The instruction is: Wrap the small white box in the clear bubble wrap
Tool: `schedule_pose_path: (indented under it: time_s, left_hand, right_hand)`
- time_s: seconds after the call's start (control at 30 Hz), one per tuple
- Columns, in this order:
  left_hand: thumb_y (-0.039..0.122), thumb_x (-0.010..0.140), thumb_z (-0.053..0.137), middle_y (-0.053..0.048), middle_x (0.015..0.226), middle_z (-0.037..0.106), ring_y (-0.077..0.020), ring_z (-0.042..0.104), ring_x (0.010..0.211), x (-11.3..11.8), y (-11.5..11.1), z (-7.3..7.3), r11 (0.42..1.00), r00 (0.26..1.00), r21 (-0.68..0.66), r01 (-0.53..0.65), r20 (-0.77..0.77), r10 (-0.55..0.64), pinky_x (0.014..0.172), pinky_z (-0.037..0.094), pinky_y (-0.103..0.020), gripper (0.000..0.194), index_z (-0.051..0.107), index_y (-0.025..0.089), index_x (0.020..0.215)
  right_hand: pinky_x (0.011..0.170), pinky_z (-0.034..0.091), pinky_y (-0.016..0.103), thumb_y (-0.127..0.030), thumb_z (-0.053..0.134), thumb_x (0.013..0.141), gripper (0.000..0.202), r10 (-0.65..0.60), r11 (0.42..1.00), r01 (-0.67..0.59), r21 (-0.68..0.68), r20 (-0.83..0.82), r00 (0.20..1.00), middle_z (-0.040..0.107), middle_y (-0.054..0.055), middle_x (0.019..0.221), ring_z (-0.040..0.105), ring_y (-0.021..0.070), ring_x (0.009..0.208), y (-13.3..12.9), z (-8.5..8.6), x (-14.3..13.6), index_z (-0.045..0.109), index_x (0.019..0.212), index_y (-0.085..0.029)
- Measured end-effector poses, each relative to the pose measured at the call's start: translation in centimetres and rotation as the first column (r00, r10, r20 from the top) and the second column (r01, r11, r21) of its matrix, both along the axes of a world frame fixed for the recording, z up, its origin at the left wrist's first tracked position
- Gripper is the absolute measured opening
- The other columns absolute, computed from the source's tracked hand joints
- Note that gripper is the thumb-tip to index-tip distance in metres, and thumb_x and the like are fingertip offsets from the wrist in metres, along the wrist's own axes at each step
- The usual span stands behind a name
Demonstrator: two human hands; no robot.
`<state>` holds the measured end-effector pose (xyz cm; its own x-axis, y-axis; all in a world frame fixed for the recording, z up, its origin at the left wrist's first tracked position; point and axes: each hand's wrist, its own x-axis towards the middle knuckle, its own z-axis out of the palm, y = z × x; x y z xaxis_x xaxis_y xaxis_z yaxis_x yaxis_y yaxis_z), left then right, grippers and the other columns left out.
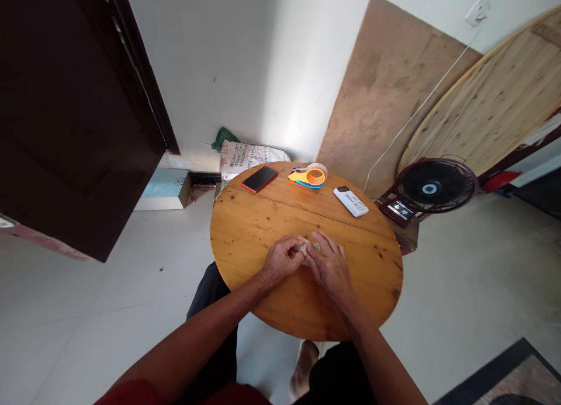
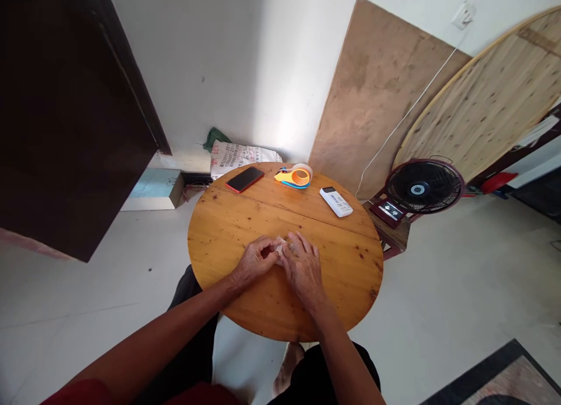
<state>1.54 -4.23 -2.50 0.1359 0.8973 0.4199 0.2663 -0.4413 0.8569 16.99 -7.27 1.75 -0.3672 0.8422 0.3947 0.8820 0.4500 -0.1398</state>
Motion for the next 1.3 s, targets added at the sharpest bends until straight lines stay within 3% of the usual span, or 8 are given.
schedule_pose_path:
  time_s: [0.2, 0.3, 0.4, 0.53, 0.7, 1.0, 1.3]
  left_hand:
    - [0.012, 0.071, 0.057, -0.001, 0.073, 0.059, -0.0123, 0.053, 0.066, 0.0, -0.1, 0.0, 1.000, 1.000, 0.011, 0.013, 0.005, -0.013, 0.063, 0.046, -0.024, 0.023, 0.067, 0.018, 0.091]
    - [0.013, 0.073, 0.056, -0.002, 0.077, 0.058, -0.0130, 0.053, 0.070, -0.1, -0.2, 0.0, 0.999, 0.999, 0.038, 0.015, -0.031, -0.014, 0.064, 0.046, -0.024, 0.030, 0.066, 0.018, 0.101]
    - [0.012, 0.075, 0.053, -0.005, 0.087, 0.058, -0.0153, 0.054, 0.080, -0.2, -0.2, 0.0, 0.994, 0.997, 0.103, 0.047, -0.068, -0.040, 0.072, 0.048, -0.027, 0.039, 0.063, 0.018, 0.112]
    - [0.009, 0.076, 0.048, -0.007, 0.099, 0.059, -0.0178, 0.053, 0.095, -0.3, -0.2, 0.2, 0.976, 0.984, 0.167, 0.140, -0.130, -0.119, 0.086, 0.046, -0.031, 0.041, 0.062, 0.018, 0.114]
    - [0.009, 0.076, 0.048, -0.005, 0.096, 0.060, -0.0185, 0.052, 0.092, -0.1, -0.4, 0.6, 0.987, 0.975, 0.137, 0.081, -0.219, -0.050, 0.089, 0.044, -0.034, 0.040, 0.065, 0.021, 0.109]
    - [0.010, 0.076, 0.051, -0.004, 0.087, 0.056, -0.0156, 0.053, 0.085, -0.1, -0.3, -0.1, 0.991, 0.996, 0.115, 0.074, -0.056, -0.068, 0.080, 0.048, -0.029, 0.037, 0.068, 0.021, 0.106]
    - [0.008, 0.074, 0.052, -0.004, 0.089, 0.059, -0.0159, 0.054, 0.089, 0.0, -0.2, -0.2, 0.993, 0.995, 0.080, 0.084, -0.051, -0.080, 0.082, 0.049, -0.029, 0.037, 0.068, 0.022, 0.104]
  right_hand:
    - [0.091, 0.038, 0.047, -0.029, 0.049, 0.088, 0.027, -0.058, 0.993, 0.068, 0.099, -0.094, 0.994, 0.052, 0.012, 0.132, 0.046, 0.0294, 0.119, -0.3, -1.4, 0.1, 0.063, 0.110, -0.026]
    - [0.091, 0.039, 0.045, -0.029, 0.051, 0.087, 0.024, -0.066, 0.987, 0.082, 0.137, -0.116, 0.991, 0.052, 0.010, 0.131, 0.048, 0.0274, 0.116, -0.5, -1.7, 0.1, 0.065, 0.107, -0.027]
    - [0.090, 0.041, 0.043, -0.029, 0.052, 0.087, 0.023, -0.076, 0.978, 0.095, 0.183, -0.111, 0.991, 0.053, 0.010, 0.129, 0.051, 0.0257, 0.111, -0.7, -2.0, 0.0, 0.065, 0.105, -0.026]
    - [0.089, 0.042, 0.041, -0.027, 0.052, 0.088, 0.023, -0.074, 0.968, 0.095, 0.230, -0.100, 0.992, 0.055, 0.012, 0.125, 0.052, 0.0250, 0.109, -0.8, -2.2, -0.1, 0.066, 0.106, -0.023]
    - [0.086, 0.041, 0.039, -0.028, 0.052, 0.089, 0.023, -0.083, 0.968, 0.103, 0.228, -0.094, 0.992, 0.059, 0.012, 0.120, 0.054, 0.0246, 0.108, -0.8, -2.4, 0.0, 0.065, 0.107, -0.022]
    - [0.095, 0.031, 0.041, -0.023, 0.052, 0.089, 0.019, -0.033, 0.980, 0.045, 0.195, -0.067, 0.997, 0.065, 0.007, 0.116, 0.050, 0.0244, 0.119, -0.8, -2.0, -0.1, 0.061, 0.105, -0.020]
    - [0.093, 0.033, 0.041, -0.022, 0.049, 0.090, 0.020, -0.045, 0.982, 0.056, 0.180, -0.065, 0.997, 0.063, 0.009, 0.117, 0.052, 0.0237, 0.115, -0.8, -2.3, -0.3, 0.059, 0.107, -0.020]
